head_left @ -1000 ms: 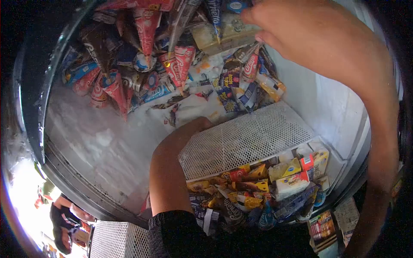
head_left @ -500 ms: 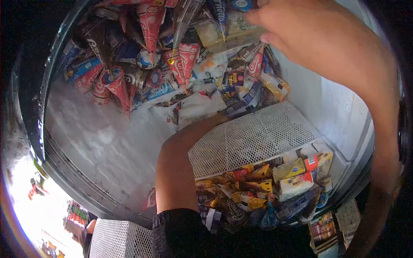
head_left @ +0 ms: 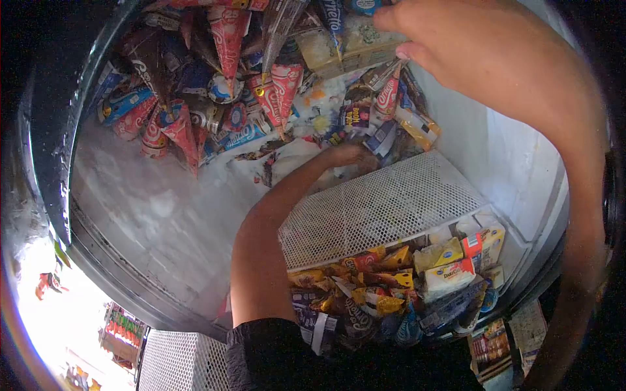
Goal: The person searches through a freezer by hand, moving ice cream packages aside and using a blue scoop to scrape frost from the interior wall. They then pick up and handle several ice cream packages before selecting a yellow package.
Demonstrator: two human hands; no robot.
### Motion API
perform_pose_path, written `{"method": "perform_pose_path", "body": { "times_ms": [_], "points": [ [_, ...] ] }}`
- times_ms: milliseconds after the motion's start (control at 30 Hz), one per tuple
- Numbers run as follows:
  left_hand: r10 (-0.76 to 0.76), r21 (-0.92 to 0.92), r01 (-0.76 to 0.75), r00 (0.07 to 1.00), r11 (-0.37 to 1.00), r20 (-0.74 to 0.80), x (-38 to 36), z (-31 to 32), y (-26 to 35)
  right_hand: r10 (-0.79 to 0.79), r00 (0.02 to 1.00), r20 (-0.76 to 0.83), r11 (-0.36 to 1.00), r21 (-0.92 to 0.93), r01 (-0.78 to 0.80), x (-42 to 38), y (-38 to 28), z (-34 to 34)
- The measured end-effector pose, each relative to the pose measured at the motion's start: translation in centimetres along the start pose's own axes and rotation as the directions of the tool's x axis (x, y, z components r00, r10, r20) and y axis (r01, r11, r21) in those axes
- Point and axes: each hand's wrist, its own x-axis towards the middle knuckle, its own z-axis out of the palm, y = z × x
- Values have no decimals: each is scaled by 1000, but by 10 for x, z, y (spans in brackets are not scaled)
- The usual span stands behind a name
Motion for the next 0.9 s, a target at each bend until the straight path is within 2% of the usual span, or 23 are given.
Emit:
{"method": "perform_pose_path", "body": {
  "times_ms": [33,67,100,133,167,233,267,300,367,433,467,533,600,667,700,800,867,900],
  "points": [
    [-2,2,2,1000,1000,2,-19,9,17,3,1000,-1,1000,1,-3,-2,-3,-1],
    [54,300,-38,997,953,-46,-60,30,53,8,1000,8,1000,-2,-8,-1,0,-3],
    [119,571,-55,990,819,-75,-91,47,77,9,1000,10,1000,-2,-9,-2,0,-4],
    [196,602,-100,976,793,-96,-102,53,82,15,1000,12,1000,2,-15,-2,0,-4],
    [193,602,-96,976,792,-98,-103,39,73,11,1000,12,1000,0,-11,-2,0,-6],
    [362,711,-181,926,680,-111,-103,3,45,19,1000,15,1000,-2,-19,-4,-4,-7],
    [361,710,-177,925,682,-115,-114,1,46,24,999,23,1000,-3,-24,-3,-1,-9],
    [527,762,-257,840,595,-128,-126,-1,48,25,999,23,1000,-8,-25,-5,-5,-9],
    [675,813,-312,726,492,-129,-140,2,55,33,999,36,999,-13,-32,-4,-2,-13],
    [342,582,-37,838,812,-424,-151,14,67,33,999,37,999,-18,-32,-8,-6,-16],
    [345,584,-37,836,811,-427,-144,12,64,37,998,44,999,-22,-36,-6,-4,-18],
    [222,733,116,911,670,-347,-110,8,45,41,998,52,999,-31,-39,-8,-4,-21],
    [447,956,11,882,294,-148,-66,23,22,45,997,64,998,-37,-43,-9,-6,-23],
    [282,980,-45,959,194,-12,-64,75,50,53,995,84,997,-53,-49,-9,-7,-24],
    [286,980,-46,958,194,-11,-52,73,42,56,994,93,997,-53,-51,-9,-7,-24],
    [440,970,34,887,240,-141,-35,59,22,5,999,50,1000,-14,-5,-15,1,-24],
    [595,948,-106,798,298,-98,-39,42,22,-80,997,3,993,89,80,-18,8,-29],
    [592,949,-105,800,299,-98,-51,45,37,-107,994,-13,986,125,108,-19,9,-30]
  ]
}}
